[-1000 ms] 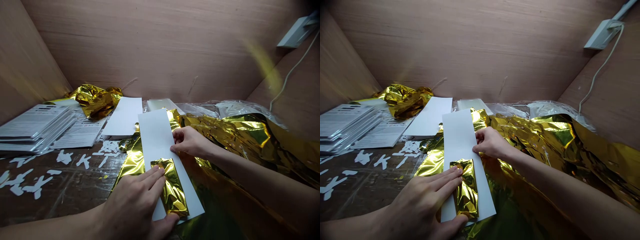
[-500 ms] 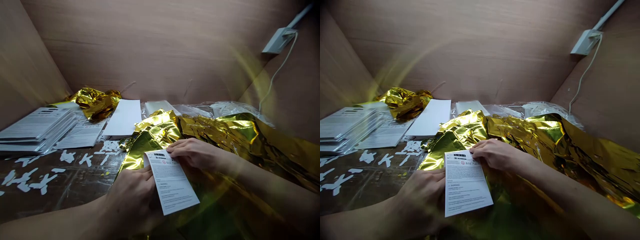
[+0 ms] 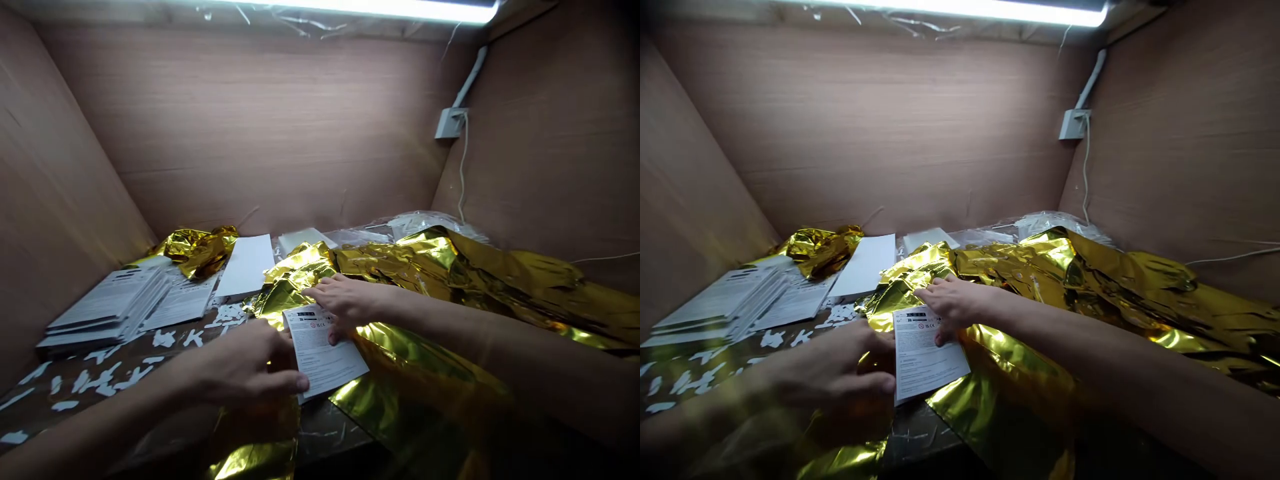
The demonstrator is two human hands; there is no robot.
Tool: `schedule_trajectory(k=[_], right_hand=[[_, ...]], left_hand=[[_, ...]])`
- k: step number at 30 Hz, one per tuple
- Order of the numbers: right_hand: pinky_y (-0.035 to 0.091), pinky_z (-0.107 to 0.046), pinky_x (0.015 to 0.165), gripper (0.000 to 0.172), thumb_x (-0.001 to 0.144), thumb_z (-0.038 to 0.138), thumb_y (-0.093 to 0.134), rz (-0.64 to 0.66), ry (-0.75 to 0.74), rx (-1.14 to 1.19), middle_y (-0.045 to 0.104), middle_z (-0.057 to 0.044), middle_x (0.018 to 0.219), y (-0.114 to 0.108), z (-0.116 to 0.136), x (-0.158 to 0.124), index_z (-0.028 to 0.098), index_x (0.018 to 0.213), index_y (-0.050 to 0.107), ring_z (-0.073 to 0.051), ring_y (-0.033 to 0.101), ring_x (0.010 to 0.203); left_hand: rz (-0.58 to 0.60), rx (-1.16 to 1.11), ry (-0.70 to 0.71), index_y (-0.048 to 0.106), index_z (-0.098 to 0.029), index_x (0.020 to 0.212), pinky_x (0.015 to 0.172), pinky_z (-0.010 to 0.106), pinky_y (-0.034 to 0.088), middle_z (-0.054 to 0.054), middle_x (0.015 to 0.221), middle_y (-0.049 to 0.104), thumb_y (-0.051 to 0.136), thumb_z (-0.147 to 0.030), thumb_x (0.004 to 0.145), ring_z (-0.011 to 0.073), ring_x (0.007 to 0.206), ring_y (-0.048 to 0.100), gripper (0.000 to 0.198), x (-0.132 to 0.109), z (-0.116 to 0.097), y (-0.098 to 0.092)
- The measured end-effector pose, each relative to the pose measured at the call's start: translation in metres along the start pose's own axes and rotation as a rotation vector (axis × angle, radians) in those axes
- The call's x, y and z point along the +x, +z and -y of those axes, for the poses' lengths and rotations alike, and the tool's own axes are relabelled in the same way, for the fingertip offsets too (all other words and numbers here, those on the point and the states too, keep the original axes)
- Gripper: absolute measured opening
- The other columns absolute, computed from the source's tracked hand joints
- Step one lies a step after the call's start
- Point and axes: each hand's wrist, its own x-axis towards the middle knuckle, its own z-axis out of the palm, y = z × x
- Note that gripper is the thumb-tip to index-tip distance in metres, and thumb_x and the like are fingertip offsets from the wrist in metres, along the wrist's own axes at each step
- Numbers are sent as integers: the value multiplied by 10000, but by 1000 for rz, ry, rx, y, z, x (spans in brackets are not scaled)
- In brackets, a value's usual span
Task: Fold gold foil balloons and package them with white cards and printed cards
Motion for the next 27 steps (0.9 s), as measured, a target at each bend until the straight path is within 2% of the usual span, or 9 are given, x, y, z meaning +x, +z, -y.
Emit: schedule_trajectory(k=[2,4,7,10,13,16,20,24,27], right_hand=[[436,-471,1002,855,679,504,904,41,-2,-67,617,-161,1317,-2,1,8,153,1365,534,-350,538,1205],[435,-473,988,816,636,524,918,60,-1,-131,632,-162,1246,-5,2,15,139,1270,578,-349,533,1168],[432,-460,951,769,575,523,935,13,-1,-217,634,-149,1169,-9,8,21,143,1157,607,-339,534,1101],[426,-447,920,650,589,477,927,-21,-20,-240,637,-131,1116,-10,14,20,149,1059,621,-320,536,1051],[436,-410,873,597,584,404,933,-66,-9,-158,650,-100,1050,-6,14,13,159,1039,633,-296,557,1005],[450,-343,749,764,580,296,925,-284,99,134,660,-48,950,-1,7,2,186,1260,594,-245,595,881],[493,-309,663,834,670,264,864,-702,233,890,670,-15,821,4,5,-15,152,1412,500,-184,624,732],[497,-256,562,439,709,394,863,-727,214,1362,712,-59,840,15,24,-37,141,1022,688,-146,633,672],[464,-237,442,466,813,575,750,-697,223,1394,666,-59,628,25,41,-50,132,724,637,-128,588,498]], left_hand=[[1,14,-143,694,-174,650,501,255,298,9,563,601,551,-543,956,123,488,450,501,4,10,-19],[-180,92,-200,691,-160,666,515,253,271,2,575,582,580,-580,932,116,507,430,509,16,22,-26],[-191,114,-84,748,-168,869,578,243,294,-18,676,608,736,-529,817,125,607,468,365,39,41,-18],[-136,70,-150,678,-161,642,546,264,210,-61,522,425,819,-503,709,107,540,336,375,56,54,-2],[-227,-169,-219,639,-158,538,542,271,183,-65,477,394,878,-426,607,100,528,312,366,58,59,5],[-301,-345,-236,707,-146,589,533,258,226,-40,498,497,846,-414,635,106,520,383,305,50,61,2],[-486,-550,-238,791,-125,806,590,256,382,35,683,689,814,-515,698,137,595,540,405,38,62,-6],[-723,-777,-257,780,-118,841,621,269,446,60,731,725,871,-563,644,137,606,582,496,36,58,-2],[-743,-891,-249,771,-108,825,598,267,450,60,703,712,886,-586,621,126,580,572,532,39,49,7]])
